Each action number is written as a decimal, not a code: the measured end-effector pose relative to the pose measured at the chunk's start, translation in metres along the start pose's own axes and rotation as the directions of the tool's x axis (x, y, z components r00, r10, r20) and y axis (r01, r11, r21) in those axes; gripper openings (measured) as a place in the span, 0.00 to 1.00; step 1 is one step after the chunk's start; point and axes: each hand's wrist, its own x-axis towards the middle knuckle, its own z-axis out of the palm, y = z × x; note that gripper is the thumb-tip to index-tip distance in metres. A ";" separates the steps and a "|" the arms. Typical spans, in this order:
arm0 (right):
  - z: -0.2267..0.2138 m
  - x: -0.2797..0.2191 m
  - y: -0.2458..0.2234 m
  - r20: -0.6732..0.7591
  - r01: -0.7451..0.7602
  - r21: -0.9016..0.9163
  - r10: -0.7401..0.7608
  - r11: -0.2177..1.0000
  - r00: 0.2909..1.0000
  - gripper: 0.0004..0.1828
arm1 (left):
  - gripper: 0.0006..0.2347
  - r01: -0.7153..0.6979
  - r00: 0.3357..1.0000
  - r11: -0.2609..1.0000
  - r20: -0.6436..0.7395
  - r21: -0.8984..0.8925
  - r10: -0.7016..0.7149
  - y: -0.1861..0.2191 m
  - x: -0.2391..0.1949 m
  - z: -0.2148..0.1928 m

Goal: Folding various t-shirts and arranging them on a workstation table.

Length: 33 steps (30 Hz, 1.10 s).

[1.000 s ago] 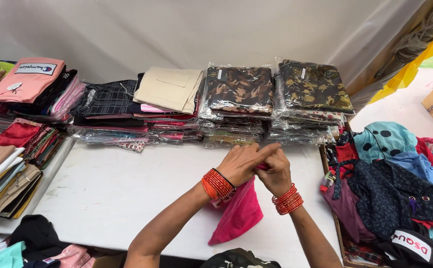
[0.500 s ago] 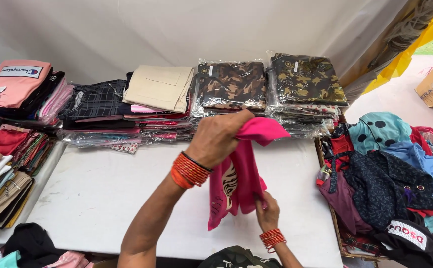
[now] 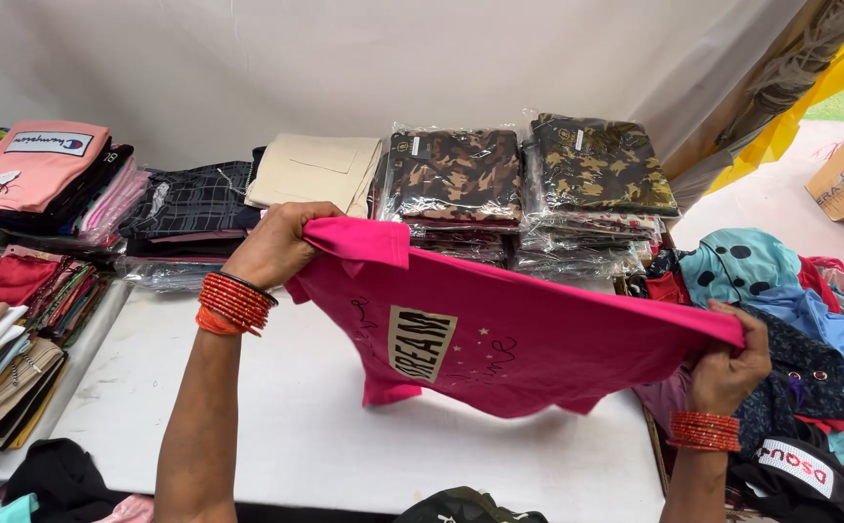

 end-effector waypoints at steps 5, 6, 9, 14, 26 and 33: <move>0.040 0.036 0.039 0.218 -0.557 0.166 0.520 0.814 0.826 0.15 | 0.07 0.064 0.998 0.996 -0.027 0.057 -0.063 -0.066 0.040 0.002; 0.052 0.040 0.057 0.318 -0.663 0.182 0.594 0.726 0.739 0.16 | 0.05 0.091 0.996 0.991 -0.030 0.099 -0.088 -0.081 0.050 0.004; 0.087 0.054 0.058 0.375 -0.746 0.182 0.656 0.641 0.655 0.23 | 0.11 0.177 0.975 0.944 -0.182 0.277 -0.129 -0.146 0.088 0.020; 0.090 0.090 0.079 0.458 -0.704 0.299 0.551 0.644 0.698 0.19 | 0.16 0.356 0.795 0.858 -0.603 0.370 -0.070 -0.104 0.100 -0.005; -0.013 0.006 0.089 0.538 -0.659 0.139 0.502 0.739 0.677 0.18 | 0.13 -0.153 0.906 0.973 -0.417 -0.175 0.067 -0.123 -0.069 0.045; -0.062 -0.176 0.153 0.677 -0.682 0.048 0.478 0.730 0.559 0.22 | 0.16 0.265 0.948 0.899 -0.077 -0.349 -0.309 -0.280 -0.209 0.219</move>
